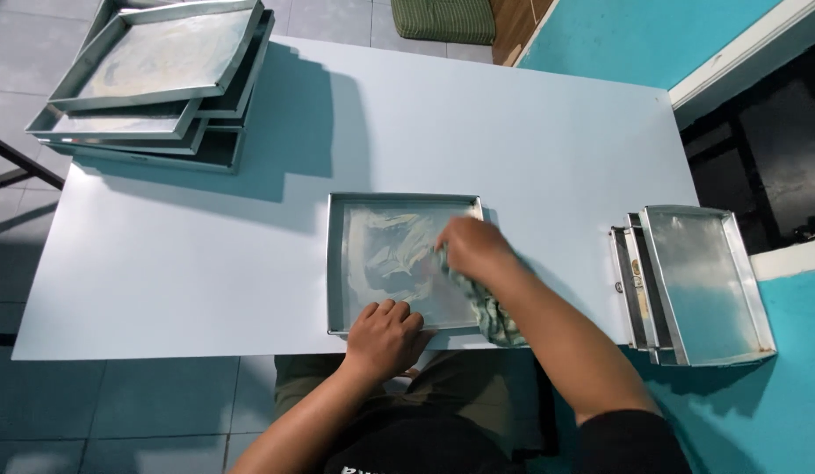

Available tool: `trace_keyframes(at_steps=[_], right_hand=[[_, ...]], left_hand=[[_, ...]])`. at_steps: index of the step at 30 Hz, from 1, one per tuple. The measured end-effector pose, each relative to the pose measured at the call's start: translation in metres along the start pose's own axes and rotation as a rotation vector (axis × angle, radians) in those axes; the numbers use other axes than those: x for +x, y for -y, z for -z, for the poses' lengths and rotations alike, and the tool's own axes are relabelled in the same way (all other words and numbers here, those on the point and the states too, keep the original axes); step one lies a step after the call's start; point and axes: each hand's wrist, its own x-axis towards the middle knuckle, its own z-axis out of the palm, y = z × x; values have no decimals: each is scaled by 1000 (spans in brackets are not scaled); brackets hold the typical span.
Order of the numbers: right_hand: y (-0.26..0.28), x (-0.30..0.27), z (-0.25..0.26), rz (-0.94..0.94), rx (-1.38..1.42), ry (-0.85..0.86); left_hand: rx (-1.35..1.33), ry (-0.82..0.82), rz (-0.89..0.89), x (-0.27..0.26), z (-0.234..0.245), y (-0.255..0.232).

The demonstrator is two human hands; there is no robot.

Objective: The person wipes a rectangular metal tray with a cloth on a white table. They clean the inside surface and then flip the tray to wipe the outside surface. Stacks of similar trays are visible on the table.

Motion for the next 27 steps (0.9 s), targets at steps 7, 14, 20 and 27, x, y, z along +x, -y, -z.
trace_keyframes(at_steps=[7, 14, 20, 27], right_hand=[[-1, 6, 12, 0, -53, -147], [19, -46, -27, 143, -163, 131], [-3, -32, -41, 137, -124, 131], [-61, 70, -45, -57, -158, -318]], left_hand=[[-39, 58, 12, 2, 10, -2], [-14, 1, 29, -2, -7, 3], [20, -26, -9, -2, -17, 6], [50, -95, -12, -4, -29, 5]])
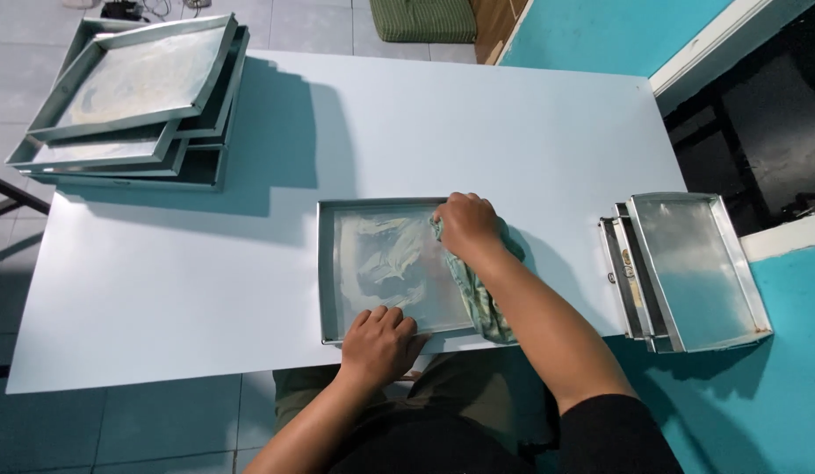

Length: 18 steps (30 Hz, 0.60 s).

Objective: The person wipes a rectangular metal tray with a cloth on a white table. They clean the inside surface and then flip the tray to wipe the outside surface. Stacks of similar trays are visible on the table.

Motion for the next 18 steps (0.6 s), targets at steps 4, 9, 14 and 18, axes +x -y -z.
trace_keyframes(at_steps=[4, 9, 14, 18], right_hand=[[3, -2, -2, 77, -48, -68], [26, -66, 30, 244, -56, 158], [47, -119, 44, 294, -65, 352], [33, -101, 31, 214, 3, 385]], left_hand=[[-9, 85, 44, 4, 14, -4], [8, 70, 61, 1, 8, -4], [-17, 67, 39, 0, 7, 0], [-31, 111, 33, 3, 13, -1]])
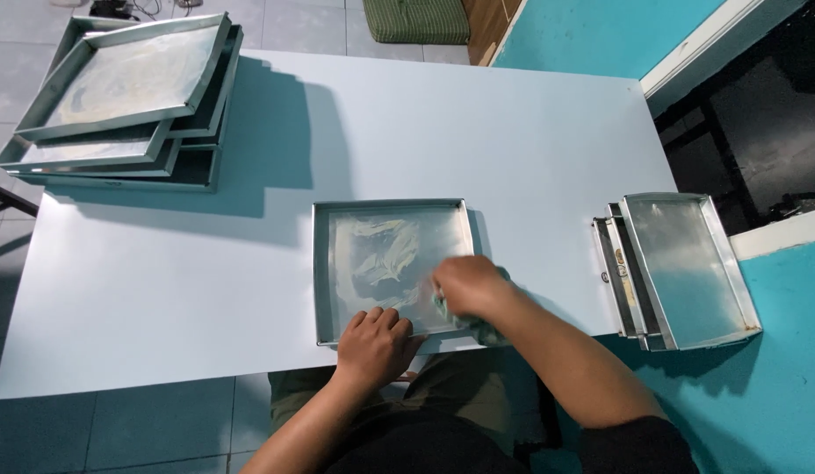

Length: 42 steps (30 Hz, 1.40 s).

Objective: The person wipes a rectangular metal tray with a cloth on a white table. They clean the inside surface and then flip the tray to wipe the outside surface. Stacks of similar trays are visible on the table.

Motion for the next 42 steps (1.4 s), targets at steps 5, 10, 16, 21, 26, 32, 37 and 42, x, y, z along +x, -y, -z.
trace_keyframes(at_steps=[5, 10, 16, 21, 26, 32, 37, 42], right_hand=[[-30, 58, 24, -166, 38, -231], [-35, 78, 13, -176, -9, -530], [-9, 23, 31, -256, 76, -91], [-24, -20, 36, 20, 66, 122], [-4, -43, 49, -308, 170, 152], [-7, -48, 56, -302, 248, 106], [-12, -84, 112, -401, 364, -235], [-27, -87, 95, -216, 464, -1054]], left_hand=[[69, -104, 3, -3, -9, -5], [84, -204, -4, -3, -9, -7], [85, -183, 4, -3, -6, -8], [84, -176, -5, -3, -8, -7], [97, -187, -10, -4, -7, -8], [79, -166, -1, -6, -9, -8], [72, -170, 3, -8, -8, -7], [42, -144, 3, -8, -11, -6]])
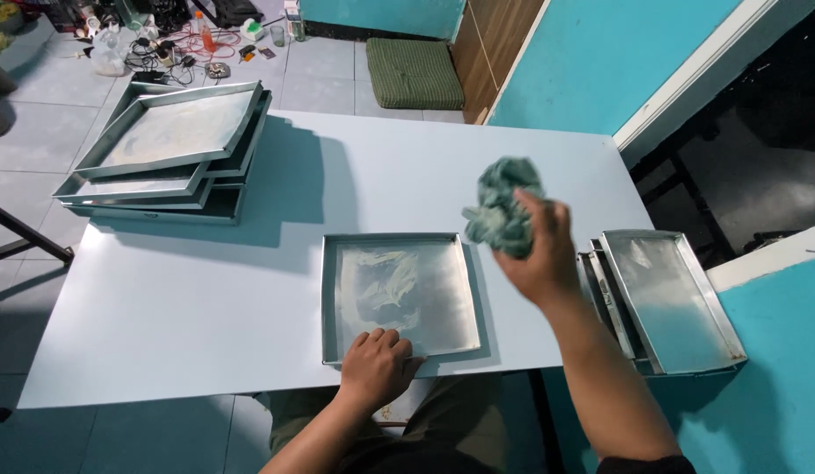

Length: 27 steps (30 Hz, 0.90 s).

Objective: The person wipes a rectangular metal tray with a cloth on a white table. They clean the inside surface and then flip the tray to wipe the outside surface. Stacks of similar trays are visible on the table.

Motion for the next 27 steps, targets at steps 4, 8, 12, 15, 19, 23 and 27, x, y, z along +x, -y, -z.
trace_keyframes(at_steps=[4, 8, 12, 15, 19, 23, 27], right_hand=[[16, -28, -30, -223, -208, 441], [17, -54, -56, -180, -550, 1014], [-6, -52, -80, -85, -624, 1021], [-8, -34, -104, -7, -733, 983], [-6, 0, -139, 107, -867, 910], [-31, 18, -161, 184, -842, 861], [-19, 10, -136, 230, -776, 999]], left_hand=[[0, -3, 11, 2, 4, 0], [-1, 43, 13, 2, 3, 2], [-2, 23, -9, 3, 3, 3], [-22, 66, 11, 5, 1, 3], [-5, 11, -5, 7, 7, 1], [-25, 86, 26, 10, 13, -1], [-25, 76, 43, 10, 9, 0]])
